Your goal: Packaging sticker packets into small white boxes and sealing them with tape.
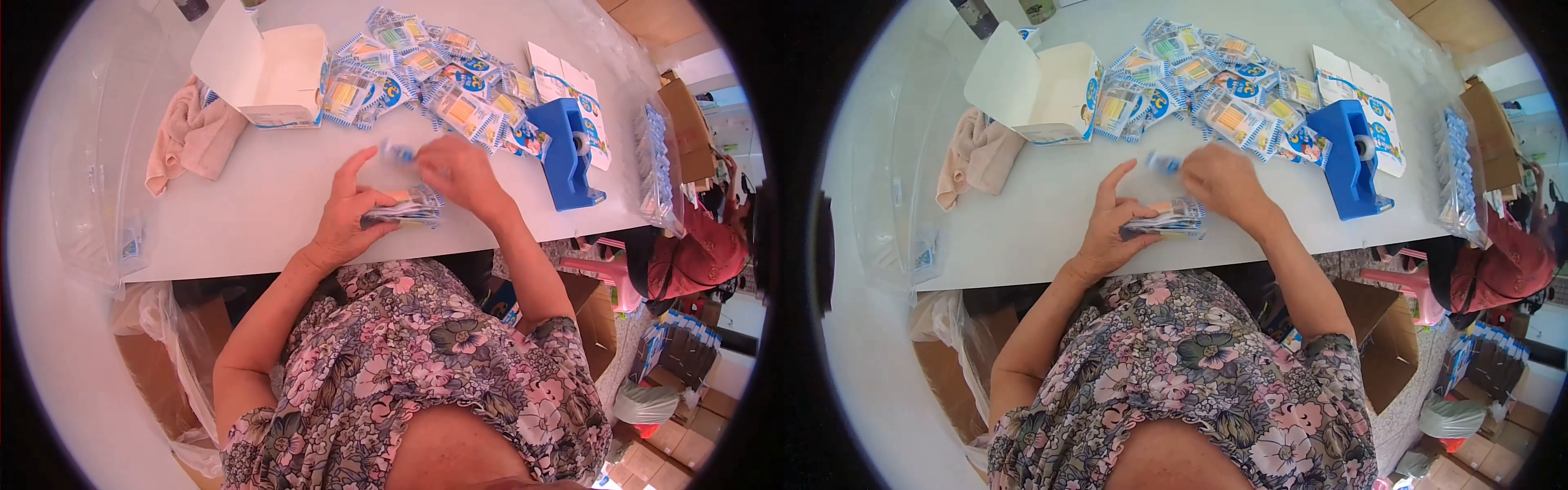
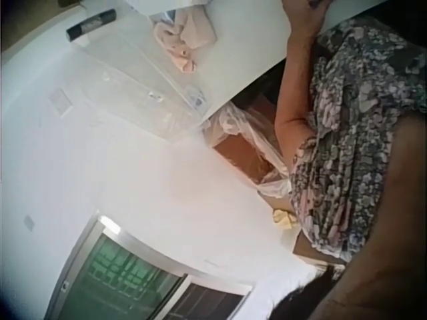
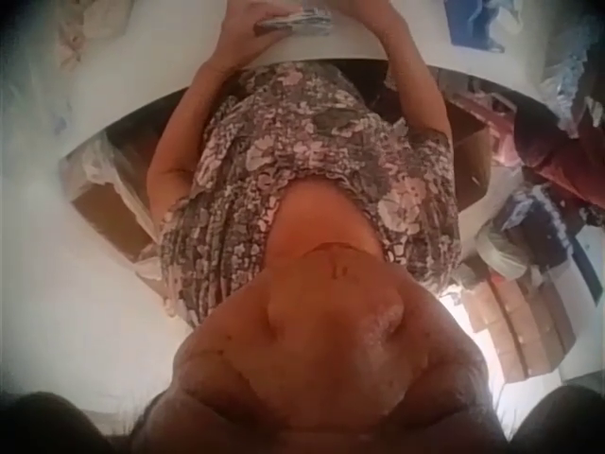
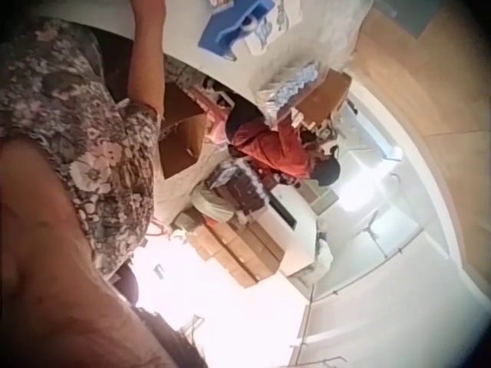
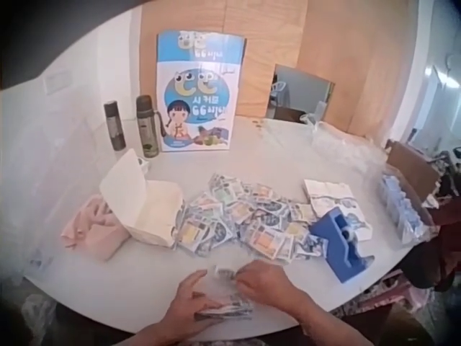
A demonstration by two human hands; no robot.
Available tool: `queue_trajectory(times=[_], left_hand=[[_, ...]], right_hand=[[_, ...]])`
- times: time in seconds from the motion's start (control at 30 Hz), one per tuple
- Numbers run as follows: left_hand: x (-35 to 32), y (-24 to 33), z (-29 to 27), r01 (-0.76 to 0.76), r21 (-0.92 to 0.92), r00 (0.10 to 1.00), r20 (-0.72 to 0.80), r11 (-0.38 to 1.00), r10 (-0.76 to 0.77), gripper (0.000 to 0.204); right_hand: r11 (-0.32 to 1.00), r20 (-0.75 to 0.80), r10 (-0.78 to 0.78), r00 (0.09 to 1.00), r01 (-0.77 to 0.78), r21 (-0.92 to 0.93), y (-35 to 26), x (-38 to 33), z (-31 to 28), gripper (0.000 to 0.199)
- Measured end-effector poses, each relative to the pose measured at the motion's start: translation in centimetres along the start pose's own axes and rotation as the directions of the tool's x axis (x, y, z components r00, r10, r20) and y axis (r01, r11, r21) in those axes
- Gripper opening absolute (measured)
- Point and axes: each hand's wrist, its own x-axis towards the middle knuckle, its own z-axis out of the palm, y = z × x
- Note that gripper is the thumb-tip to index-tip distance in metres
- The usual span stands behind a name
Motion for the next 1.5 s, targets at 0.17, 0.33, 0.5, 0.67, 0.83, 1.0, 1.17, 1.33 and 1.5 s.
queue_trajectory(times=[0.17, 0.33, 0.5, 0.67, 0.83, 1.0, 1.17, 1.33, 1.5], left_hand=[[0.8, 0.1, 0.8, 0.008, 0.019, 0.996, 0.089, 1.000, -0.010, 0.043], [1.3, 0.4, 0.5, 0.023, 0.116, 0.994, 0.107, 0.993, -0.036, 0.043], [1.6, 0.2, 0.7, 0.041, -0.123, 0.994, 0.104, 0.992, -0.028, 0.048], [1.4, -0.1, 0.7, 0.060, -0.113, 0.990, 0.136, 0.992, -0.044, 0.049], [1.0, 0.0, 0.7, 0.059, -0.062, 0.979, 0.200, 0.996, -0.046, 0.047], [0.9, 0.0, 0.9, 0.020, -0.056, 0.998, 0.068, 0.998, -0.016, 0.043], [0.6, 0.0, 1.0, 0.057, -0.028, 0.990, 0.132, 0.998, -0.053, 0.054], [0.8, 0.2, 0.9, 0.097, -0.108, 0.989, 0.118, 0.989, -0.084, 0.051], [1.6, 0.3, 0.6, -0.008, -0.092, 0.982, 0.187, 0.996, 0.025, 0.048]], right_hand=[[0.990, -0.209, 0.142, 0.968, -0.141, 0.016, 1.7, 0.7, -1.9, 0.024], [0.907, -0.169, 0.234, 0.958, -0.277, -0.318, 4.0, 1.7, -1.8, 0.044], [0.934, -0.323, 0.012, 0.946, -0.126, -0.335, 3.3, -0.1, -0.9, 0.045], [0.929, -0.395, -0.054, 0.917, -0.099, -0.357, 4.1, -0.2, -0.8, 0.038], [0.950, -0.375, -0.166, 0.912, 0.045, -0.309, 2.8, -0.6, -1.1, 0.035], [0.864, 0.305, -0.026, 0.952, -0.131, 0.486, -0.4, -1.9, -2.1, 0.027], [0.972, -0.106, 0.083, 0.991, -0.057, 0.227, 2.3, -1.2, -3.1, 0.037], [0.884, 0.115, 0.030, 0.993, 0.027, -0.466, 4.4, -1.7, -1.6, 0.033], [0.952, -0.019, -0.046, 0.999, 0.038, -0.303, 4.5, -2.7, -0.9, 0.028]])
